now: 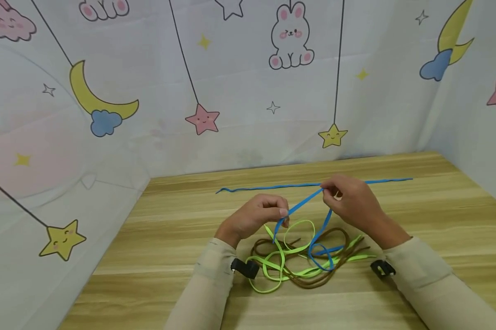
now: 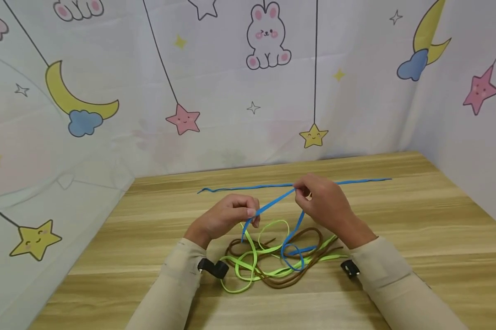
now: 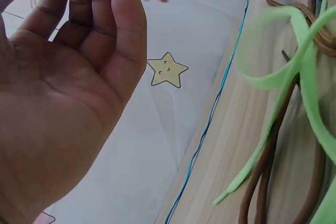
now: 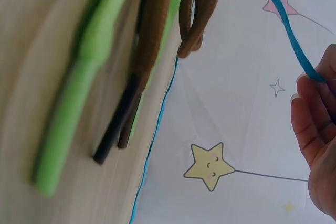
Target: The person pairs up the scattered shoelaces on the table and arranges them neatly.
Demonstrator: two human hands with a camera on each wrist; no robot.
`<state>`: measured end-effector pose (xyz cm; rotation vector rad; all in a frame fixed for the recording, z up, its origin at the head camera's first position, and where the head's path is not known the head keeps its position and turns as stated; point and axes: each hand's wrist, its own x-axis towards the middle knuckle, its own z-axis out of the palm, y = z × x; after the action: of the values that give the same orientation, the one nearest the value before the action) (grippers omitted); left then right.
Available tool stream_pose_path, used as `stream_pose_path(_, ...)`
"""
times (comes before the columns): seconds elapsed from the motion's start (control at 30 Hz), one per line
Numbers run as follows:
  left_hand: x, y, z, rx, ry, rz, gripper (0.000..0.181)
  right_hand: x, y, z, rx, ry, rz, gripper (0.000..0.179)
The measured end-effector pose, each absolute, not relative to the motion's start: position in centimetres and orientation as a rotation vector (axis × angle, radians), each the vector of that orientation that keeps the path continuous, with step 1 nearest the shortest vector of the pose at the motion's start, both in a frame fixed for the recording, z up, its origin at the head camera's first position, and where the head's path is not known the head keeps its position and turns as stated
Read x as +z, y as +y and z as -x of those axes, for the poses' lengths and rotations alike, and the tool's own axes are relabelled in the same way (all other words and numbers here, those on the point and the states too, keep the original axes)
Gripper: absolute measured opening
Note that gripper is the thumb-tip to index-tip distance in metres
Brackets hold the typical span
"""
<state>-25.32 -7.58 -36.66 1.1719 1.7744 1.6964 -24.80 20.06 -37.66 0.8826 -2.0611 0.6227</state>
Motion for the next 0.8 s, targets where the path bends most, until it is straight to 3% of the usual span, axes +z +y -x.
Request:
stream_pose_path(0.43, -36.8, -8.0, 25.7, 1.746, 1.684, -1.252, 0.029, -37.9, 21.6, 25.3, 0.62, -2.084, -0.762, 0.018)
stream_pose_path(0.8, -36.9, -8.7, 26.0, 1.972, 1.749, -1.083, 0.028, -37.7, 22.9, 25.7, 0.634, -2.101, -0.667, 0.011)
